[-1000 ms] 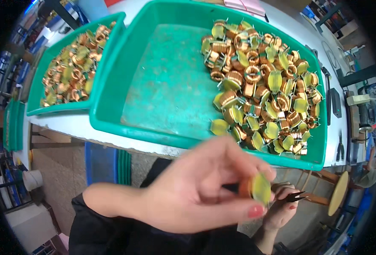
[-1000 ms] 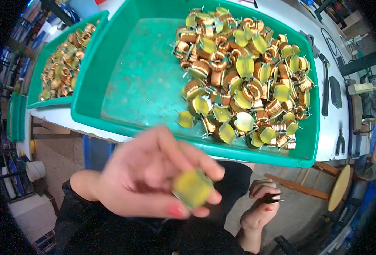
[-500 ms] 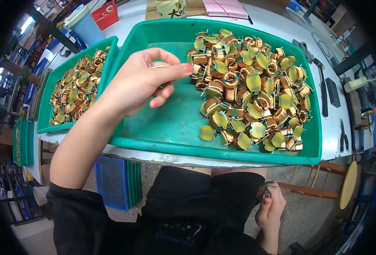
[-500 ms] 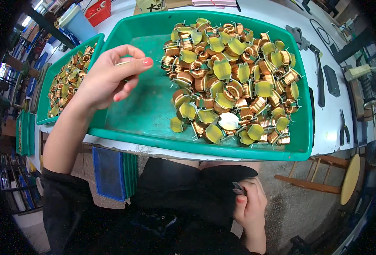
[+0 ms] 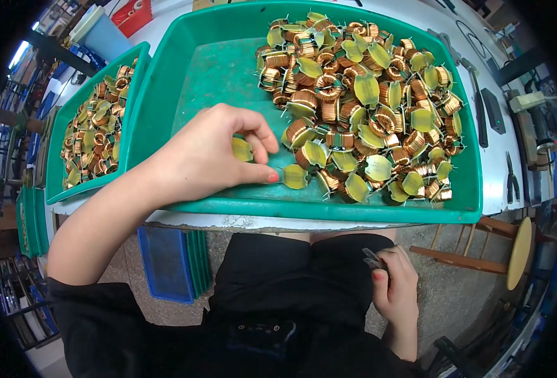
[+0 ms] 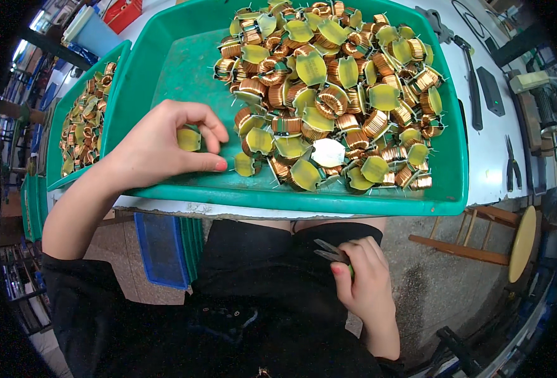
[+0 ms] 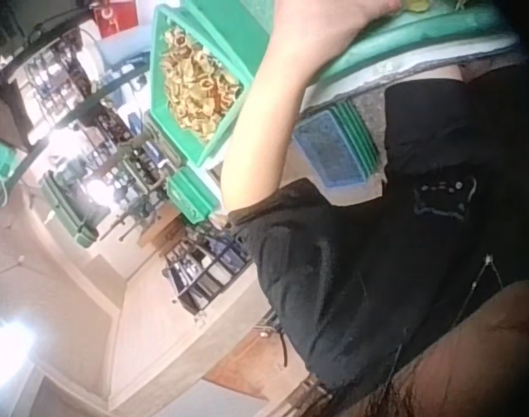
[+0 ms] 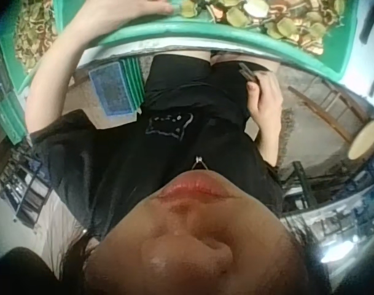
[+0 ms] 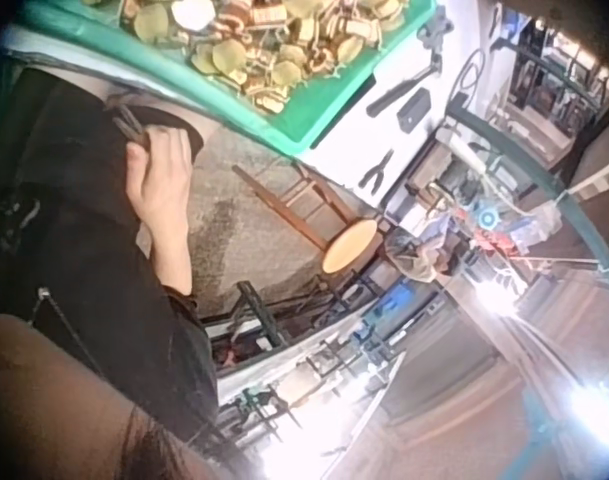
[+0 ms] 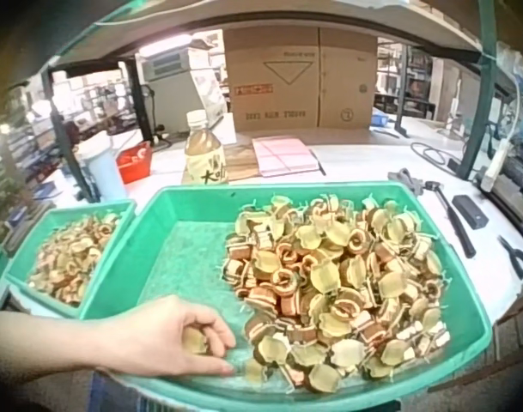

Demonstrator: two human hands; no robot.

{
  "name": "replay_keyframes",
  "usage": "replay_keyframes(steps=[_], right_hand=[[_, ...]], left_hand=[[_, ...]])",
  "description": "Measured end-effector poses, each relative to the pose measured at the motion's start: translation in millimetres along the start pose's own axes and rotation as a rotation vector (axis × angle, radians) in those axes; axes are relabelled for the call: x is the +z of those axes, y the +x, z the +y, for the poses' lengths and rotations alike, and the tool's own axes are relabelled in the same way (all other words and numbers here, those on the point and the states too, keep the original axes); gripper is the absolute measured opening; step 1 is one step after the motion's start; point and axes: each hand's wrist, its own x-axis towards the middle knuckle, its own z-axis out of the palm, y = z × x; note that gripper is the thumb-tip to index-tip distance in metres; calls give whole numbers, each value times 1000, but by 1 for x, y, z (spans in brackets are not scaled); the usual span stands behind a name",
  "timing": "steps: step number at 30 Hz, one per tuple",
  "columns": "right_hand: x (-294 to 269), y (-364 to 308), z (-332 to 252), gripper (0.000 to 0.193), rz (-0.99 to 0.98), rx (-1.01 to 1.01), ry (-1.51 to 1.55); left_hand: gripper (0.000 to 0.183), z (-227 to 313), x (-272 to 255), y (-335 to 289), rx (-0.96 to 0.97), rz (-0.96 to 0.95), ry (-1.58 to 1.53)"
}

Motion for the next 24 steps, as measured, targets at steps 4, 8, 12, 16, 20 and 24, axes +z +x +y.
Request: replay_keyframes(steps=[4,8,12,16,20,24], right_hand=[[0,1,-1,16,-29,14,-20],[1,4,-4,16,-57,35,-32],[3,6,-6,16,-82,49,-29],[4,6,-2,16,-87,34,-49],[6,8,-4,17,-99,32,-74],[6,8,-1,17,-117,35,-81]], left_hand=[[14,6,2,3,-5,-40,25],[15,8,5,4,-47,-104,-23],[15,2,9,7,21,-118,-199],[17,20,10,10,-181,-131,-157],[19,8,14,8,-54,-57,-109],[21,10,17,11,24,-49,-35]])
